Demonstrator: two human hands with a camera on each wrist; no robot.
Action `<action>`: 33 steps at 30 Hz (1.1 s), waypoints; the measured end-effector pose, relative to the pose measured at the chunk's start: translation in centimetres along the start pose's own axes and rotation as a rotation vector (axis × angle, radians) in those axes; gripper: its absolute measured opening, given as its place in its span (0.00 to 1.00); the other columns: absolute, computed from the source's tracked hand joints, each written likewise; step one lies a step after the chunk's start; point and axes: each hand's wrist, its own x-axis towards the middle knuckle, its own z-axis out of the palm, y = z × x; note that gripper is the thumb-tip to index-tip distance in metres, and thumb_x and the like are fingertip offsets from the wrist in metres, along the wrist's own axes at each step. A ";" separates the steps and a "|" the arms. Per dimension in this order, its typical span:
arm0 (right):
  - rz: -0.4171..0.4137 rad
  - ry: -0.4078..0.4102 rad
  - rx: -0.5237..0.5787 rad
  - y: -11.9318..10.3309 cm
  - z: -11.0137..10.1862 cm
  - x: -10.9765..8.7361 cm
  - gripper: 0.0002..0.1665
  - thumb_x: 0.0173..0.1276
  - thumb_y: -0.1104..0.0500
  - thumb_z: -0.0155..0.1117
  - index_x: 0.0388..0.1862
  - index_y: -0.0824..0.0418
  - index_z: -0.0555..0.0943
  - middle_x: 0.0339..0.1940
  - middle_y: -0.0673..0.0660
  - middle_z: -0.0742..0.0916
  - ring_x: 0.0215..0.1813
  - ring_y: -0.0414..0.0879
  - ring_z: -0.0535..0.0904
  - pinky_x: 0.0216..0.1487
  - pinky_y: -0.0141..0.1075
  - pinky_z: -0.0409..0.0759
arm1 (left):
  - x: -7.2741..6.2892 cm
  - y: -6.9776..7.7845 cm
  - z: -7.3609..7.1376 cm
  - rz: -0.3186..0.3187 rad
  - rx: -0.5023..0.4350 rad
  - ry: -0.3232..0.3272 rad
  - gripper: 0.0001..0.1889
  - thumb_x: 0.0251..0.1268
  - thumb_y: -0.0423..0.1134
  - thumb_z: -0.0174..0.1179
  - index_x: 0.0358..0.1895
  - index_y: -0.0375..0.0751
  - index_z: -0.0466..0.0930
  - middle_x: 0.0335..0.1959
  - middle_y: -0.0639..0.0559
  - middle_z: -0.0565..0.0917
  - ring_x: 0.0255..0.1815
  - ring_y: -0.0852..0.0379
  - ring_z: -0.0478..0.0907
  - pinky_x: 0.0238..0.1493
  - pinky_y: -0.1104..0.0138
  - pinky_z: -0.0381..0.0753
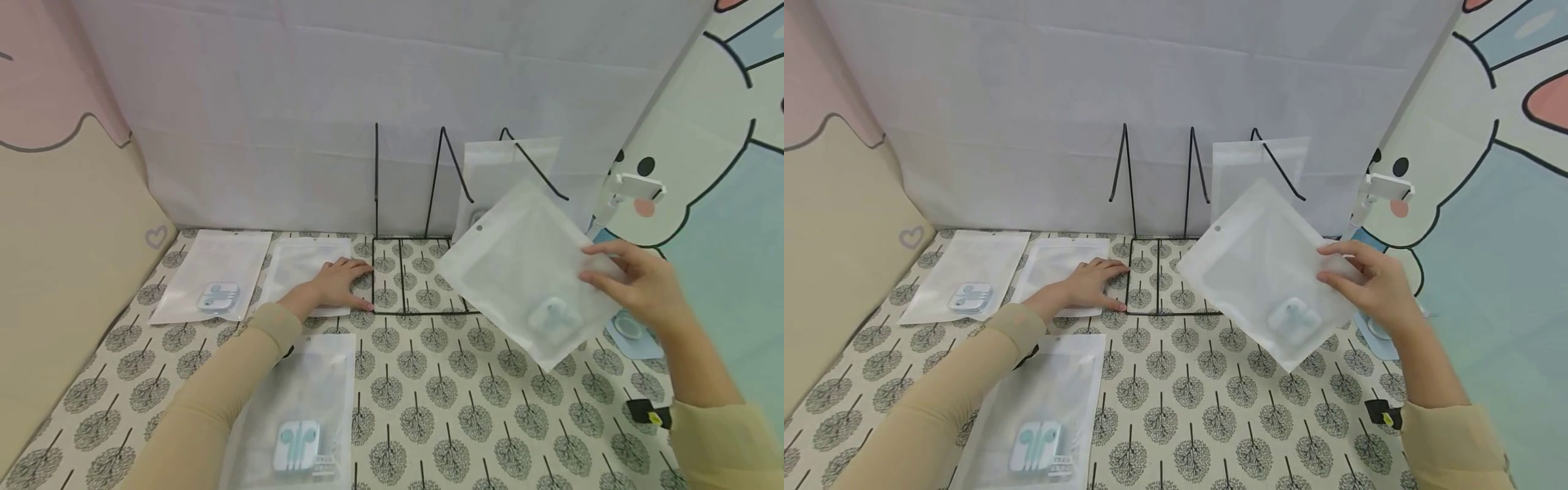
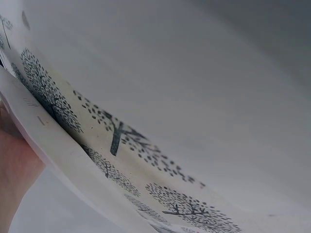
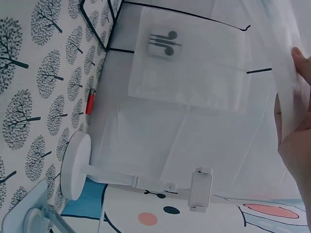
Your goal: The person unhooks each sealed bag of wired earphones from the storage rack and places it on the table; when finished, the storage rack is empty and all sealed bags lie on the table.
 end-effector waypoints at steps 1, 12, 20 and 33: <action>0.003 -0.014 -0.004 0.3 0.0 -0.3 0.18 0.45 0.83 0.67 0.39 0.78 0.80 0.35 0.44 0.86 0.24 0.30 0.77 0.18 0.21 0.70 | 0.0 0.0 0.0 0.001 0.000 0.001 0.53 0.44 0.76 0.57 0.74 0.54 0.54 0.74 0.49 0.56 0.73 0.43 0.51 0.68 0.40 0.54; 0.235 -0.102 -0.100 2.6 0.1 -3.5 0.23 0.51 0.79 0.66 0.46 0.65 0.84 0.44 0.34 0.84 0.34 0.28 0.78 0.24 0.20 0.74 | 0.1 -0.2 0.3 0.002 0.003 0.010 0.53 0.44 0.76 0.56 0.74 0.53 0.54 0.74 0.49 0.56 0.72 0.42 0.53 0.66 0.40 0.56; 0.439 -0.143 -0.110 2.1 0.6 -5.1 0.19 0.61 0.70 0.64 0.52 0.61 0.82 0.45 0.26 0.82 0.28 0.28 0.77 0.23 0.23 0.73 | 0.5 -0.5 0.6 -0.005 0.015 0.001 0.54 0.43 0.78 0.54 0.74 0.55 0.53 0.75 0.51 0.55 0.73 0.44 0.52 0.68 0.42 0.55; 0.659 -0.253 -0.015 0.2 1.3 -6.6 0.32 0.64 0.62 0.64 0.67 0.52 0.70 0.55 0.27 0.75 0.28 0.39 0.79 0.22 0.31 0.78 | 0.4 -0.5 0.5 -0.014 0.014 0.001 0.54 0.43 0.78 0.54 0.74 0.56 0.52 0.75 0.52 0.54 0.73 0.45 0.51 0.68 0.43 0.54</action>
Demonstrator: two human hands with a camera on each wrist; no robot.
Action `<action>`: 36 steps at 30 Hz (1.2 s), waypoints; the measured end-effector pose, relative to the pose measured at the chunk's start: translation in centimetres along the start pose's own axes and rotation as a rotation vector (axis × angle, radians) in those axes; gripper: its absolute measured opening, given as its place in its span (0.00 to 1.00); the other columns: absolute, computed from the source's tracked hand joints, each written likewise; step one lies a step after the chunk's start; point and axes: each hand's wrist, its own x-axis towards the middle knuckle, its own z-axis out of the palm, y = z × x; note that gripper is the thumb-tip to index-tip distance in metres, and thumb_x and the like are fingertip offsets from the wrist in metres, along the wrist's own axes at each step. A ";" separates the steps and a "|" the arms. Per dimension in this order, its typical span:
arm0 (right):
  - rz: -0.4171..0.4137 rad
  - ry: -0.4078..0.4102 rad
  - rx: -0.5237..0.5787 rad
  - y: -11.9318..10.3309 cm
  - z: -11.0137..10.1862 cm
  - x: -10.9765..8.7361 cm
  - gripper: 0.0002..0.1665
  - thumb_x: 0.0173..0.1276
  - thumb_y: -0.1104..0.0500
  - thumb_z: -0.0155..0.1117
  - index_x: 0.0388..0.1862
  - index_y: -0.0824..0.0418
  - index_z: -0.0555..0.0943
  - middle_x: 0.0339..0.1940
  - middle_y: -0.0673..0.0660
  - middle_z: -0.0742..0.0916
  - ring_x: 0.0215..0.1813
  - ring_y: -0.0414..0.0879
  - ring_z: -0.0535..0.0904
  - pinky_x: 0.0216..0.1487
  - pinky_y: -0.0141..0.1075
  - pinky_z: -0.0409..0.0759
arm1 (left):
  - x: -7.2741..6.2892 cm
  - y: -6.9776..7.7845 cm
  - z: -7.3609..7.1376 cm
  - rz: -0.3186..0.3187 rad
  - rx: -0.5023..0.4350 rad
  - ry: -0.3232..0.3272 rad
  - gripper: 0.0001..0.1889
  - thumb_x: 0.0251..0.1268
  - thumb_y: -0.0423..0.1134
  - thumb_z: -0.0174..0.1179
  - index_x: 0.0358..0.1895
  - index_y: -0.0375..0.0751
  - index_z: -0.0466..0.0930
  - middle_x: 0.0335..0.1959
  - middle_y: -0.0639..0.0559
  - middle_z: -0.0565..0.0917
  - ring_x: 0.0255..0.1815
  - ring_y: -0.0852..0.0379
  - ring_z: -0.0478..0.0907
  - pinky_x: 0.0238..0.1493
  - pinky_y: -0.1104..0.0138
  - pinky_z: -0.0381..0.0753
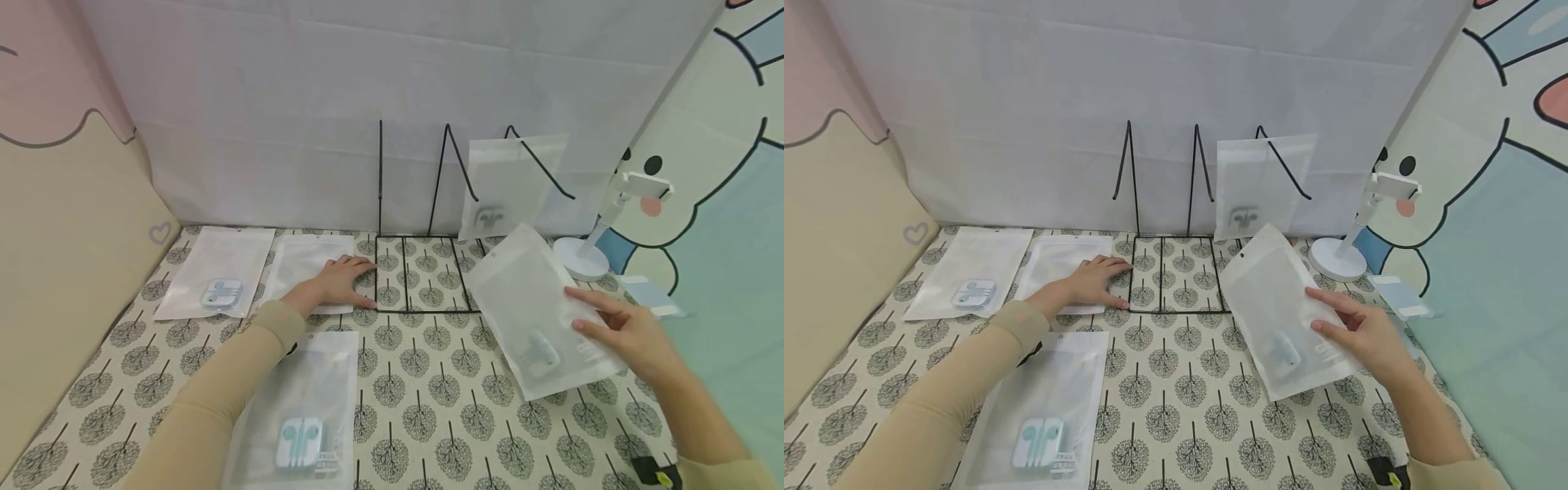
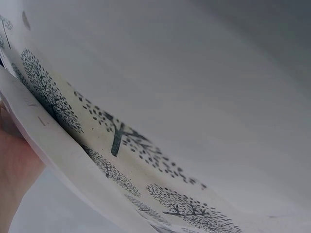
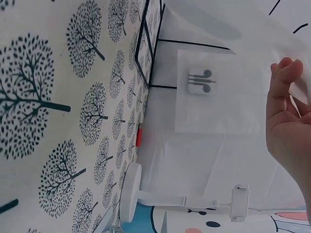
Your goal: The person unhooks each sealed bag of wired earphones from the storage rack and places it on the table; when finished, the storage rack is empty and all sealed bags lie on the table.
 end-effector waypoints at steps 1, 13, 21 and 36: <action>0.002 -0.008 0.020 -0.1 0.1 -0.1 0.33 0.64 0.63 0.64 0.68 0.52 0.69 0.56 0.28 0.75 0.29 0.38 0.80 0.23 0.31 0.79 | 0.0 0.0 0.0 0.000 -0.004 0.000 0.54 0.43 0.78 0.54 0.74 0.56 0.52 0.75 0.52 0.54 0.73 0.45 0.51 0.68 0.43 0.54; -0.006 -0.058 0.096 -1.4 2.1 -2.4 0.41 0.63 0.68 0.63 0.73 0.53 0.62 0.68 0.53 0.69 0.29 0.34 0.71 0.26 0.28 0.74 | 0.1 0.2 -0.1 0.002 0.007 -0.009 0.54 0.44 0.78 0.54 0.74 0.56 0.51 0.75 0.52 0.54 0.73 0.45 0.50 0.68 0.42 0.53; 0.010 -0.128 0.269 -3.3 3.9 -3.6 0.41 0.61 0.71 0.62 0.73 0.56 0.61 0.66 0.43 0.67 0.32 0.37 0.78 0.30 0.29 0.80 | 0.0 0.2 -0.1 0.001 0.004 -0.009 0.53 0.44 0.77 0.55 0.74 0.56 0.51 0.75 0.51 0.54 0.73 0.44 0.51 0.68 0.42 0.53; -0.165 -0.393 0.673 -6.2 7.6 -4.1 0.42 0.60 0.80 0.55 0.73 0.66 0.56 0.72 0.54 0.61 0.48 0.51 0.83 0.34 0.44 0.84 | -0.1 0.3 -0.3 0.006 0.001 -0.011 0.53 0.45 0.76 0.56 0.74 0.55 0.52 0.75 0.50 0.54 0.73 0.43 0.51 0.68 0.41 0.53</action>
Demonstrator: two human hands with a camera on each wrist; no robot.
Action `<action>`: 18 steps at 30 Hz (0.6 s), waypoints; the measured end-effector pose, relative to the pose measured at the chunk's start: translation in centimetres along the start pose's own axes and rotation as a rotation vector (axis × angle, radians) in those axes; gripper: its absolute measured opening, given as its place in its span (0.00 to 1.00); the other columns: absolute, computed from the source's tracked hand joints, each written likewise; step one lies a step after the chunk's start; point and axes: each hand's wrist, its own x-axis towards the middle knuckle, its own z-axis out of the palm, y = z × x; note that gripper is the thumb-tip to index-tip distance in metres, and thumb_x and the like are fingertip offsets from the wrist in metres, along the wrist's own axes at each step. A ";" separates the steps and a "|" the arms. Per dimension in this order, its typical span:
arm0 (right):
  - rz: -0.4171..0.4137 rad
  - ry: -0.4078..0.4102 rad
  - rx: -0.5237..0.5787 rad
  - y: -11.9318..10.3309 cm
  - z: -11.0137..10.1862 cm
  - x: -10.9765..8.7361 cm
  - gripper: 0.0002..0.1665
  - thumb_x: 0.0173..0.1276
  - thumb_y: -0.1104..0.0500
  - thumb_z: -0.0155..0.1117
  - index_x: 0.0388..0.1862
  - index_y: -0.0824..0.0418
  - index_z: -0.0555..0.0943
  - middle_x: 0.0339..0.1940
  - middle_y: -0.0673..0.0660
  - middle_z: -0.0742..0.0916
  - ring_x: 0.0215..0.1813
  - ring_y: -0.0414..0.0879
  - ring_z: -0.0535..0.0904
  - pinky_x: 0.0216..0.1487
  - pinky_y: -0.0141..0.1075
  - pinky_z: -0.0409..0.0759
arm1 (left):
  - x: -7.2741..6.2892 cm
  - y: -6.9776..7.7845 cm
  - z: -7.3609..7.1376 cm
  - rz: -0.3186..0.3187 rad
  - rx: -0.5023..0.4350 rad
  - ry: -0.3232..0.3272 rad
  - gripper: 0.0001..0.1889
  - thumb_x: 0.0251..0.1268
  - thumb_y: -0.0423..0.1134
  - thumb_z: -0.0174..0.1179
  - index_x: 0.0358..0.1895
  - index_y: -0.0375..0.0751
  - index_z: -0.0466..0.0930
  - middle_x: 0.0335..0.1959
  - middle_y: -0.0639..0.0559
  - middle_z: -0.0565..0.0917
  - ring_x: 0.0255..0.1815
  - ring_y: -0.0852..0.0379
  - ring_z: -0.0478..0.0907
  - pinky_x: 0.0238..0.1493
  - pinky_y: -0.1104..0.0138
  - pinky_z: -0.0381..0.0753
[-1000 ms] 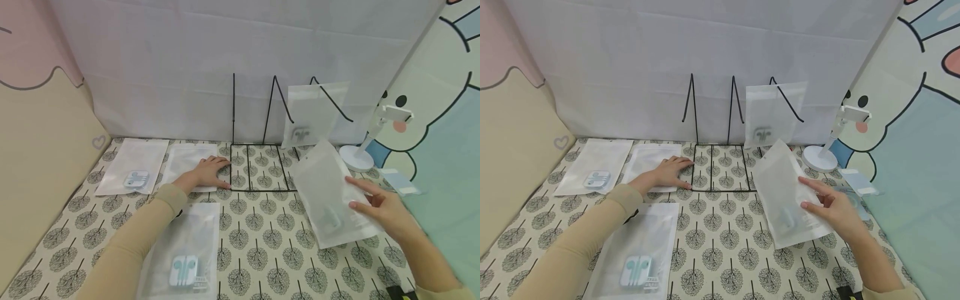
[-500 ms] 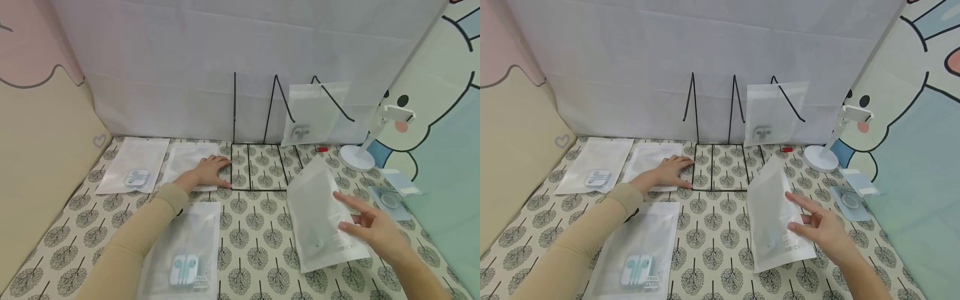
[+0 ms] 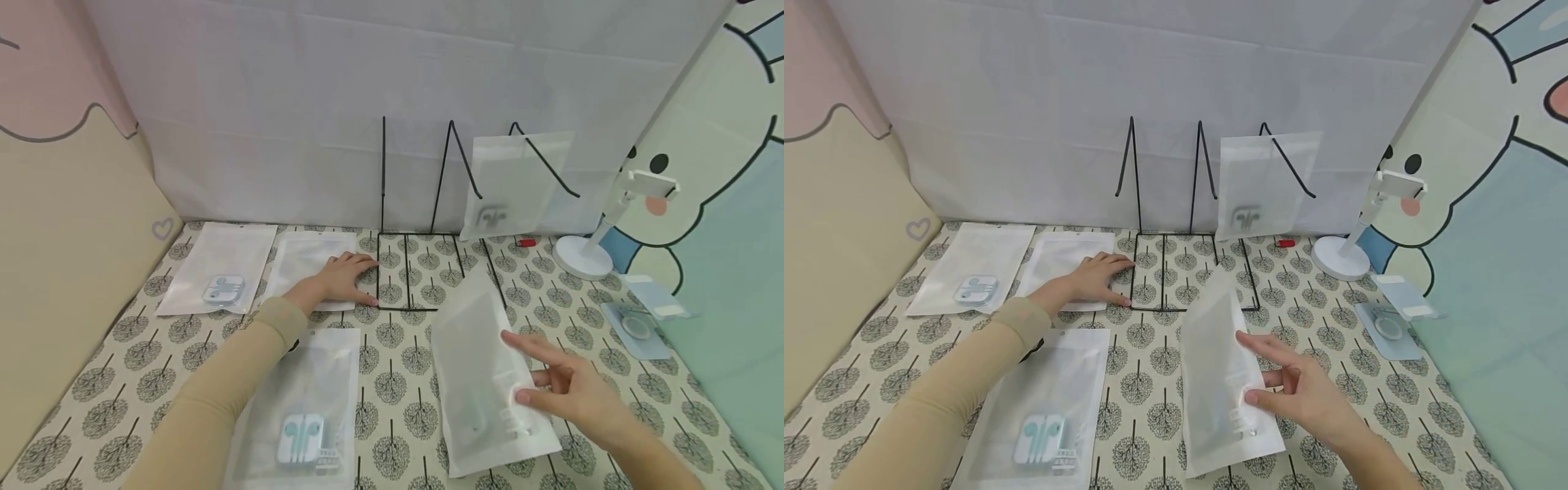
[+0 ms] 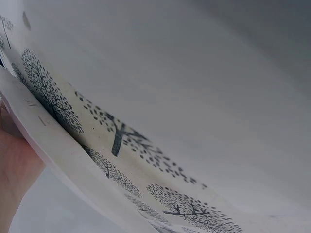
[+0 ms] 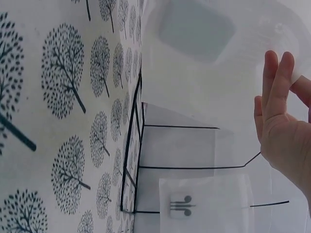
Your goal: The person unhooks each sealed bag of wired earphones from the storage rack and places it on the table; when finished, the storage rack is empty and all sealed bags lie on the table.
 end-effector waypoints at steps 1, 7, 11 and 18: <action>-0.008 -0.007 -0.018 0.0 0.3 0.1 0.41 0.60 0.79 0.56 0.72 0.67 0.57 0.72 0.59 0.60 0.48 0.51 0.83 0.33 0.44 0.84 | 0.0 0.0 0.0 -0.003 0.001 -0.002 0.53 0.45 0.76 0.56 0.74 0.55 0.52 0.75 0.50 0.54 0.73 0.43 0.51 0.68 0.42 0.53; 0.019 -0.006 -0.118 -0.2 2.2 0.8 0.40 0.59 0.75 0.61 0.71 0.64 0.62 0.71 0.73 0.56 0.44 0.48 0.85 0.26 0.38 0.83 | -0.1 0.1 -0.1 -0.001 -0.005 0.008 0.53 0.45 0.76 0.56 0.74 0.54 0.53 0.75 0.49 0.55 0.73 0.43 0.52 0.68 0.41 0.54; 0.001 -0.049 -0.103 0.1 3.1 1.3 0.41 0.59 0.74 0.62 0.71 0.63 0.62 0.71 0.54 0.64 0.42 0.48 0.84 0.22 0.32 0.80 | 0.0 0.0 -0.1 -0.002 -0.014 0.004 0.53 0.45 0.76 0.57 0.74 0.55 0.53 0.75 0.50 0.55 0.73 0.43 0.51 0.68 0.42 0.54; 0.044 -0.083 -0.075 1.1 4.2 1.8 0.42 0.58 0.72 0.64 0.71 0.64 0.61 0.68 0.76 0.57 0.38 0.44 0.83 0.27 0.33 0.83 | -0.1 0.1 -0.2 -0.006 -0.015 -0.001 0.52 0.46 0.74 0.58 0.74 0.53 0.53 0.75 0.48 0.55 0.73 0.42 0.51 0.68 0.40 0.54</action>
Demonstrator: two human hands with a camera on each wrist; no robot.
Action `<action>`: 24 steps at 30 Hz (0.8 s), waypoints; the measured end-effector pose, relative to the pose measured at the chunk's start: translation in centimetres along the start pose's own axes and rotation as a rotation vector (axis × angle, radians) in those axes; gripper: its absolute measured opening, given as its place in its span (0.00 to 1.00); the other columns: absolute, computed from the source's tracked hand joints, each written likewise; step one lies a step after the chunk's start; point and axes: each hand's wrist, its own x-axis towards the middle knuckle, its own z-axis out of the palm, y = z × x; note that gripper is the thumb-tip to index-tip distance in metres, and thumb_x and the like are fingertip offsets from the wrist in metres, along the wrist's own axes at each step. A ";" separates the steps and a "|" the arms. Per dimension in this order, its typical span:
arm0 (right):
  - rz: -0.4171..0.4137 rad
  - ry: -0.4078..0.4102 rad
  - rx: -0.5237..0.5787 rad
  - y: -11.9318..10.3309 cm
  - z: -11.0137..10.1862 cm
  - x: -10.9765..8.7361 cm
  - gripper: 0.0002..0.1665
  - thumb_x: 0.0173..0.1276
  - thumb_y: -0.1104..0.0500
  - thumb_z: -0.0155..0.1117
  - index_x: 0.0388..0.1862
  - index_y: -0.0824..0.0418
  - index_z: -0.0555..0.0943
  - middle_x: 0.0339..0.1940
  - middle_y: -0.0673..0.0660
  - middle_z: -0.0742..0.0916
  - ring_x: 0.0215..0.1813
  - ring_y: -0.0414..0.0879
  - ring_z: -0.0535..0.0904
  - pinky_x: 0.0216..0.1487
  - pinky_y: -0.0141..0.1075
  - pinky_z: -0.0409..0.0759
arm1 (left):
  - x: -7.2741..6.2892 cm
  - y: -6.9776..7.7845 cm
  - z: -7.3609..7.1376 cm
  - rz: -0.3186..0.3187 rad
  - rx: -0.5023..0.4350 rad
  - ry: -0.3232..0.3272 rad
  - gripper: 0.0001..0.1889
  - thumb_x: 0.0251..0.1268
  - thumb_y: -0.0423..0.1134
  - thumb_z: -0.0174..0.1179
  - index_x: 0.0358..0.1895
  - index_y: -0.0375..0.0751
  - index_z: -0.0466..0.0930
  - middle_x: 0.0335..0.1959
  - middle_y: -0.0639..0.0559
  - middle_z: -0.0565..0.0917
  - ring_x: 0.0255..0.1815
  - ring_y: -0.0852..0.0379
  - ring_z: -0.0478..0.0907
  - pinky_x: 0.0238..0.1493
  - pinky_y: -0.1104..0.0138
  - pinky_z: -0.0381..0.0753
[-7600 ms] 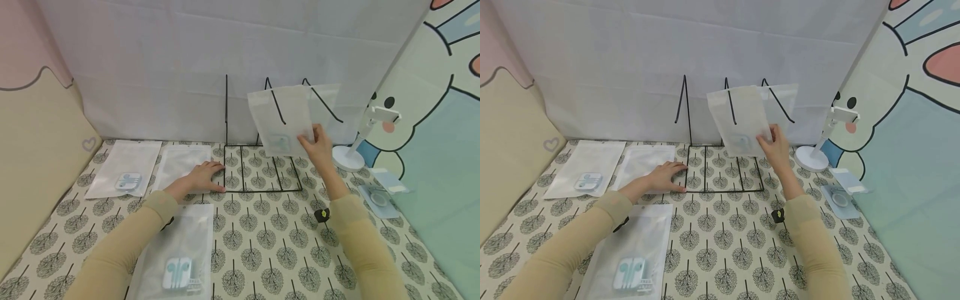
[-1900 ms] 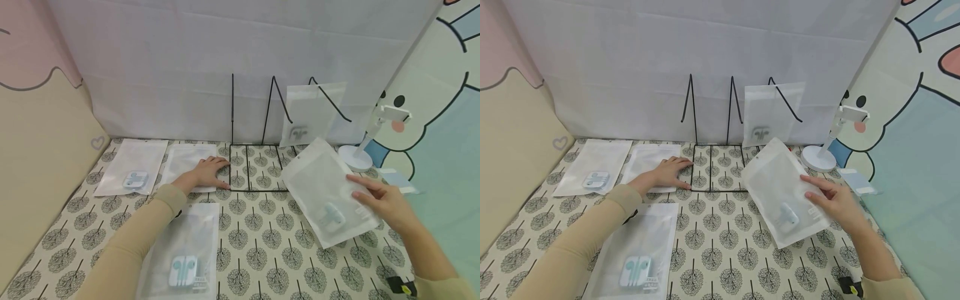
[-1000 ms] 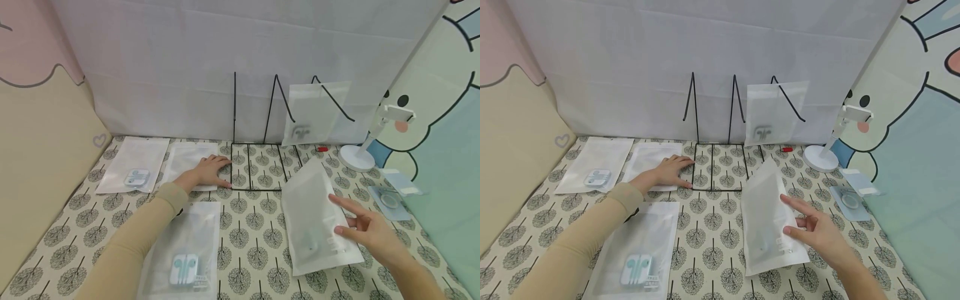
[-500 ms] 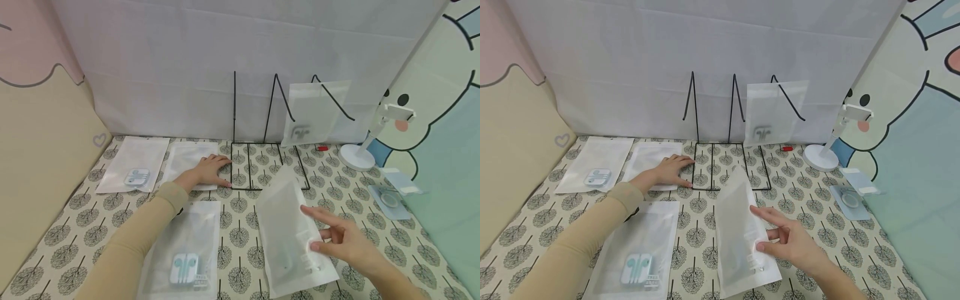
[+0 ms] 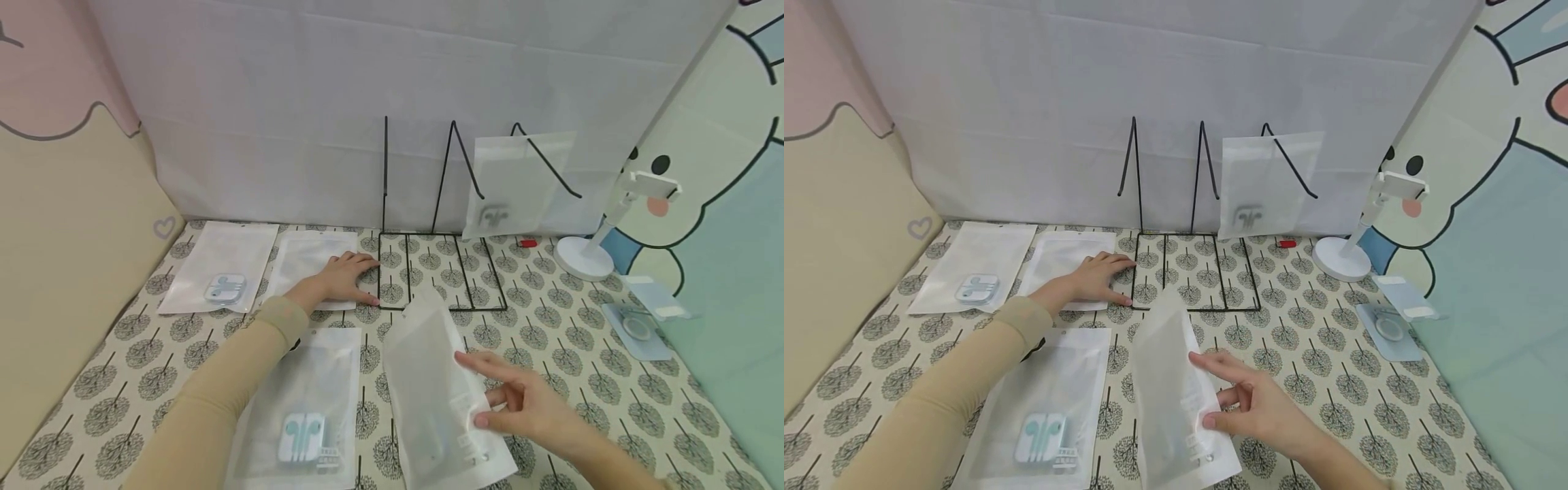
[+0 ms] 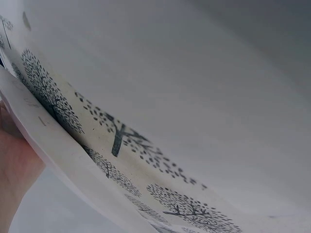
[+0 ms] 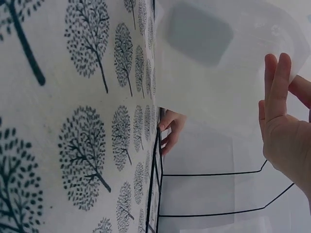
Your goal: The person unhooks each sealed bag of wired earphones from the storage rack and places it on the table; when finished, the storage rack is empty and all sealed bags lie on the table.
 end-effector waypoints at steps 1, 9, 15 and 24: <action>-0.002 -0.003 -0.009 0.2 0.0 0.0 0.42 0.58 0.72 0.64 0.71 0.63 0.61 0.68 0.75 0.58 0.37 0.42 0.82 0.27 0.34 0.83 | 0.0 0.0 0.0 0.000 0.000 -0.001 0.52 0.46 0.74 0.58 0.74 0.53 0.53 0.75 0.48 0.55 0.73 0.42 0.51 0.68 0.40 0.53; 0.029 -0.002 -0.116 1.1 -0.9 -0.8 0.44 0.59 0.67 0.67 0.73 0.62 0.60 0.65 0.73 0.62 0.33 0.38 0.80 0.33 0.39 0.85 | -0.1 0.2 -0.1 0.001 -0.001 0.004 0.52 0.46 0.74 0.58 0.74 0.53 0.53 0.75 0.48 0.55 0.73 0.42 0.51 0.68 0.39 0.52; 0.101 -0.021 -0.129 1.7 -1.9 -1.2 0.48 0.56 0.64 0.70 0.73 0.63 0.57 0.68 0.75 0.57 0.42 0.44 0.83 0.35 0.41 0.85 | -0.2 0.1 -0.1 -0.004 0.001 -0.003 0.52 0.46 0.75 0.57 0.74 0.53 0.52 0.75 0.49 0.54 0.73 0.40 0.49 0.68 0.39 0.50; 0.270 -0.052 -0.169 2.5 -3.2 -1.5 0.51 0.54 0.60 0.72 0.75 0.55 0.57 0.72 0.77 0.48 0.47 0.45 0.82 0.37 0.39 0.85 | 0.0 0.2 -0.1 -0.006 0.009 -0.003 0.52 0.45 0.75 0.57 0.74 0.55 0.52 0.75 0.50 0.55 0.73 0.43 0.51 0.68 0.41 0.53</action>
